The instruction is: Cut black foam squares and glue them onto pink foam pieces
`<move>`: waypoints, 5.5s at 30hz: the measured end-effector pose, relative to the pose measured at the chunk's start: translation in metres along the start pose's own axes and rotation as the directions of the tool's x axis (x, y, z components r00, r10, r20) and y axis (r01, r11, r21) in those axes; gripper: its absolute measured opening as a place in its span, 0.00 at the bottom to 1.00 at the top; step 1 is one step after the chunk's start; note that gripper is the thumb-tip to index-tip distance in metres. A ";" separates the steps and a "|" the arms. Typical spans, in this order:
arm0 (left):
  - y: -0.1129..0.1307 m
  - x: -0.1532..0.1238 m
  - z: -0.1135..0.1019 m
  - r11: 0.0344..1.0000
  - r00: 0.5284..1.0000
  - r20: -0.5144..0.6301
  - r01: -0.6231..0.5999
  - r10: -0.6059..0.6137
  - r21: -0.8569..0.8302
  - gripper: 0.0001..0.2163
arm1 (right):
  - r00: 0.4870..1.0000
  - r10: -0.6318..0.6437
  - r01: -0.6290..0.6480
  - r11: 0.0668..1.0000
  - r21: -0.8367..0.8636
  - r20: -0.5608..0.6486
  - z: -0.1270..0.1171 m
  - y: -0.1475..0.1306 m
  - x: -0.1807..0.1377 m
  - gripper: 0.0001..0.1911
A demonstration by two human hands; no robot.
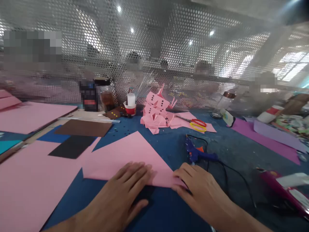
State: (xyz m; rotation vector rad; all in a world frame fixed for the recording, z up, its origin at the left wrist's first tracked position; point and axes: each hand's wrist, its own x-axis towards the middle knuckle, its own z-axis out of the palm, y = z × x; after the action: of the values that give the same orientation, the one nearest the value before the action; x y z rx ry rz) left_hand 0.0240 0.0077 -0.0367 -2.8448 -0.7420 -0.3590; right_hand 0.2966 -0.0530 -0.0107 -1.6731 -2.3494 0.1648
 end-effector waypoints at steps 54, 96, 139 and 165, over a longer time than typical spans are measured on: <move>-0.002 0.001 0.005 0.999 1.000 0.027 0.013 -0.012 -0.031 0.29 | 0.992 -0.066 0.072 0.996 -0.061 0.104 -0.020 0.015 -0.011 0.04; -0.008 -0.003 0.019 1.000 1.000 -0.011 0.012 -0.012 -0.021 0.32 | 0.982 -0.128 0.139 0.988 -0.069 0.140 -0.039 0.027 -0.015 0.06; -0.002 0.002 0.002 0.996 0.999 0.037 0.022 -0.019 -0.084 0.27 | 0.965 -0.237 0.244 0.968 -0.053 0.112 -0.036 0.007 -0.014 0.08; -0.002 0.002 0.003 0.996 1.000 0.017 -0.019 0.021 -0.084 0.26 | 0.962 -0.261 0.264 0.964 -0.027 0.082 -0.023 0.003 -0.011 0.11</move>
State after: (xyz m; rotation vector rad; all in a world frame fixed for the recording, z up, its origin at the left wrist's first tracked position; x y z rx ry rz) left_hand 0.0252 0.0112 -0.0384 -2.9357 -0.7174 -0.3711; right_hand 0.3092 -0.0635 0.0091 -1.3736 -2.6198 0.1390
